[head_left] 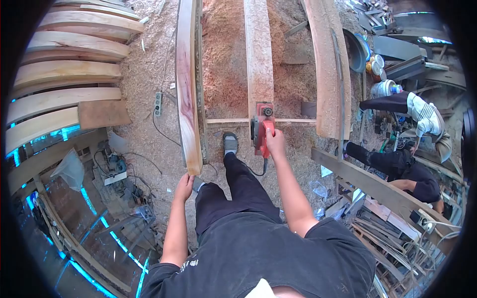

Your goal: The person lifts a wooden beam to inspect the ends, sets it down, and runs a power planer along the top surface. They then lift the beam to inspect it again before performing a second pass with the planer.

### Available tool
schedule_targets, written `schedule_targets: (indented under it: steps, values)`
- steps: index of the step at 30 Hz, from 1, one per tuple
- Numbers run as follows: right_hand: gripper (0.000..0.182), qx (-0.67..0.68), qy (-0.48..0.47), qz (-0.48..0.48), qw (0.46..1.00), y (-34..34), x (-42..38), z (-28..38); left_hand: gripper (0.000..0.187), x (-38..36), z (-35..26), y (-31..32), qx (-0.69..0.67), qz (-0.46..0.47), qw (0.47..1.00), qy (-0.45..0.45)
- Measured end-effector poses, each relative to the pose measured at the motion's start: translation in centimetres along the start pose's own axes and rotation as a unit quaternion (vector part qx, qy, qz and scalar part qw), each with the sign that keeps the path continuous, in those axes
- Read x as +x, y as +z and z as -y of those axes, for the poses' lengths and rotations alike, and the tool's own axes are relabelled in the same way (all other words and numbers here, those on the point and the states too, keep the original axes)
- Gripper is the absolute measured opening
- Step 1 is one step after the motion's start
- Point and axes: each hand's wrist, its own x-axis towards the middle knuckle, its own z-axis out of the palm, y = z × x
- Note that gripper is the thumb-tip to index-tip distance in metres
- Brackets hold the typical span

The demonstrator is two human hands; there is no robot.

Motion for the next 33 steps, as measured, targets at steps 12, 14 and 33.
schedule_targets:
  steps: [12, 14, 33]
  values:
    - [0.045, 0.035, -0.340, -0.029, 0.939, 4.7, -9.8, 6.2, 0.061, -0.5, -0.2, 0.6, -0.026, -0.117, 0.988, 0.100]
    - [0.048, 0.043, -0.349, 0.109, 0.930, 7.2, -11.5, 6.3, 0.063, -0.4, 0.0, 0.1, -0.005, -0.111, 0.987, 0.114]
    - [0.111, -0.002, -0.529, 0.223, 0.819, 23.1, -16.0, -0.9, 0.079, 6.0, 7.9, 0.0, 0.040, -0.091, 0.912, 0.397]
